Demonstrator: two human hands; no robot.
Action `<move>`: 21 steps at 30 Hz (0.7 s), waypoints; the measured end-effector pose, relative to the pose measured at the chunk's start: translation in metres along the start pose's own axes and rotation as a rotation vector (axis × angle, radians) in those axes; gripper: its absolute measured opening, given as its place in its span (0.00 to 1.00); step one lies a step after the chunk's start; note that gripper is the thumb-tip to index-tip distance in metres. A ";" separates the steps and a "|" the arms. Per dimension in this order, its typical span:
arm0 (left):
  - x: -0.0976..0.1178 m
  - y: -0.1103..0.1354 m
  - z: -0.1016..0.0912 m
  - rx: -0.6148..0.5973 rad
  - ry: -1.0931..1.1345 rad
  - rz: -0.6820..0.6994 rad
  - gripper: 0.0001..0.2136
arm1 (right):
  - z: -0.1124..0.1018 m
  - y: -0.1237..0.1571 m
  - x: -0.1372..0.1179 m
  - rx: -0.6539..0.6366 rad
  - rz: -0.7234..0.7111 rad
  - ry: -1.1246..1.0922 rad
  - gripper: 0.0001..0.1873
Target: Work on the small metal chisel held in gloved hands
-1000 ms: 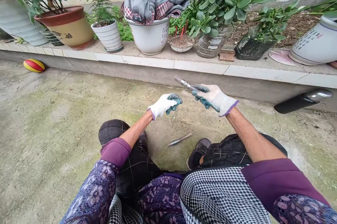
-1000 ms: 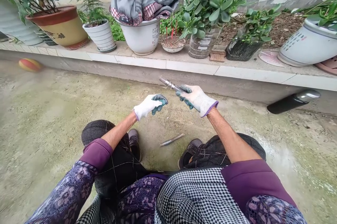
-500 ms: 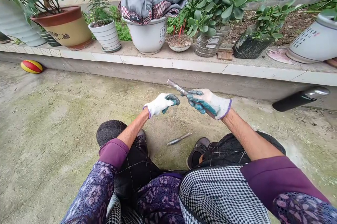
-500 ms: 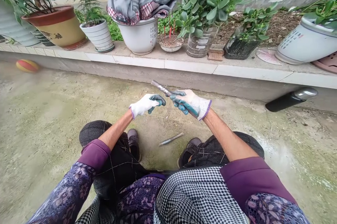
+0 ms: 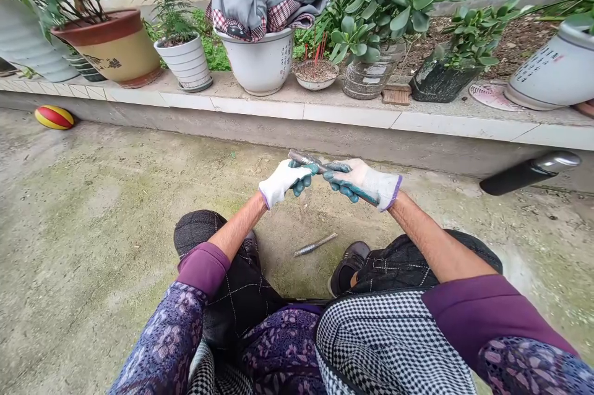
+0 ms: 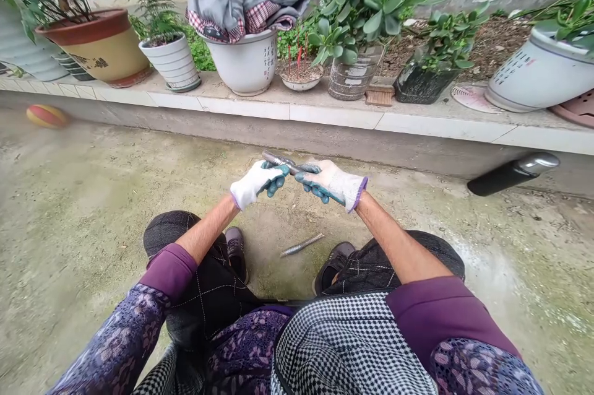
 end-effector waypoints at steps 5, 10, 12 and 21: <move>0.002 0.002 -0.003 0.078 -0.025 0.013 0.11 | 0.002 0.000 0.003 -0.020 -0.003 -0.074 0.10; 0.006 0.005 -0.006 0.073 -0.043 0.026 0.10 | 0.007 0.006 0.002 -0.093 -0.008 -0.247 0.14; 0.011 0.007 -0.005 0.056 -0.037 0.040 0.10 | 0.009 0.009 0.001 -0.142 -0.013 -0.301 0.17; 0.018 0.014 0.002 -0.020 0.086 0.043 0.12 | 0.016 0.014 0.000 -0.256 -0.061 -0.408 0.21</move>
Point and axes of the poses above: each hand's wrist, its own y-axis away from the middle knuckle, its own z-axis out of the palm, x = y × z, the point moved 7 cm from there along -y, towards the middle knuckle, and after that the axes turned 6 degrees about x, right-handed, at the moved point
